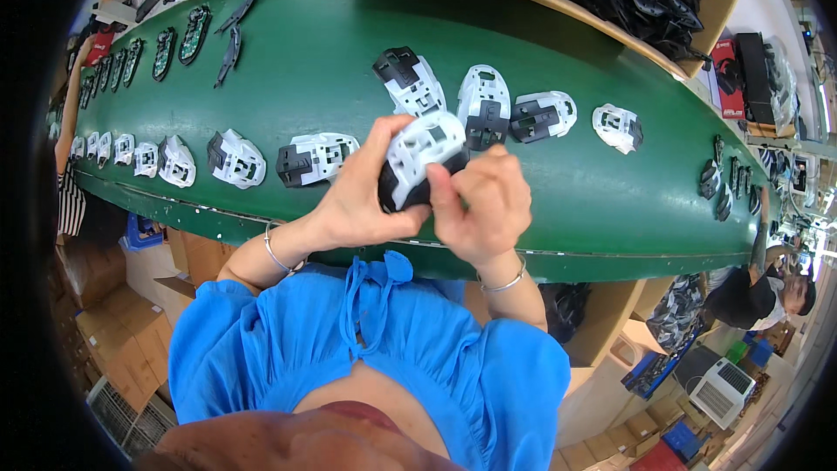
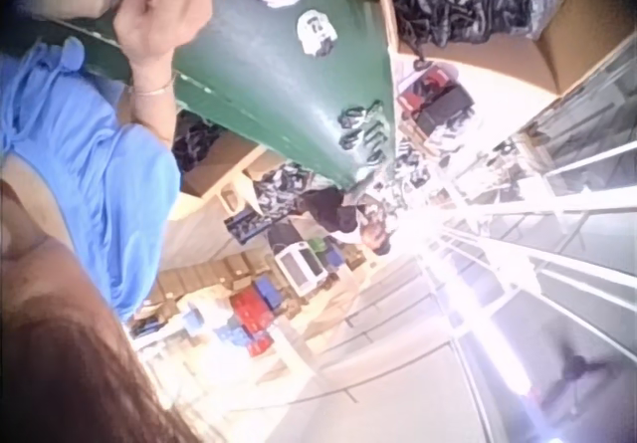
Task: The person assembles computer mice by hand, attaching casing parts and side panels to the circuit board on a production line.
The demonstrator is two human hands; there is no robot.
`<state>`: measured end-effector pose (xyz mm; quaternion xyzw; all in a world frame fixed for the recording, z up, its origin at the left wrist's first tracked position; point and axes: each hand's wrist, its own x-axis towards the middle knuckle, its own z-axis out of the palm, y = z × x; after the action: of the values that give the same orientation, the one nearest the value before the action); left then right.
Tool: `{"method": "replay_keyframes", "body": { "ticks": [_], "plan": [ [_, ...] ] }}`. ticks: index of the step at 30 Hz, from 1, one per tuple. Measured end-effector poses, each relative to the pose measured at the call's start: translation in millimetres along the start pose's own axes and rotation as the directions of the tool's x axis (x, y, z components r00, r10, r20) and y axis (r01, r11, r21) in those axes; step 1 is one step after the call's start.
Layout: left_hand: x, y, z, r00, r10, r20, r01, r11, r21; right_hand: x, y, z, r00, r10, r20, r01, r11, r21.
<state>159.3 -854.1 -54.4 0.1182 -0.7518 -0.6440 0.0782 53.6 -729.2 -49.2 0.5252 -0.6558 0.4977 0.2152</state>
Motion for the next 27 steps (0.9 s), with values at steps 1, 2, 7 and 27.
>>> {"method": "replay_keyframes", "body": {
  "ticks": [1, 2, 7, 27],
  "plan": [
    [-2.4, -6.0, 3.8, 0.998, 0.033, -0.050, -0.034, 0.999, -0.030, -0.5, -1.3, 2.3, 1.000, 0.000, 0.023, 0.000, 1.000, 0.002],
    [-2.4, -6.0, 2.3, 0.998, 0.033, -0.046, -0.035, 0.999, -0.037, -1.9, -1.1, 5.4, 1.000, 0.002, 0.027, -0.002, 1.000, -0.005],
    [-0.1, -8.4, -3.5, 0.947, 0.234, -0.219, -0.202, 0.966, 0.158, -2.9, -4.3, 13.7, 0.815, 0.580, 0.005, -0.464, 0.647, 0.606],
    [-4.5, -29.7, -10.5, 0.980, 0.004, -0.199, -0.001, 1.000, 0.016, -26.5, -6.7, 35.6, 0.747, 0.665, -0.013, -0.621, 0.704, 0.345]
  ]
}}
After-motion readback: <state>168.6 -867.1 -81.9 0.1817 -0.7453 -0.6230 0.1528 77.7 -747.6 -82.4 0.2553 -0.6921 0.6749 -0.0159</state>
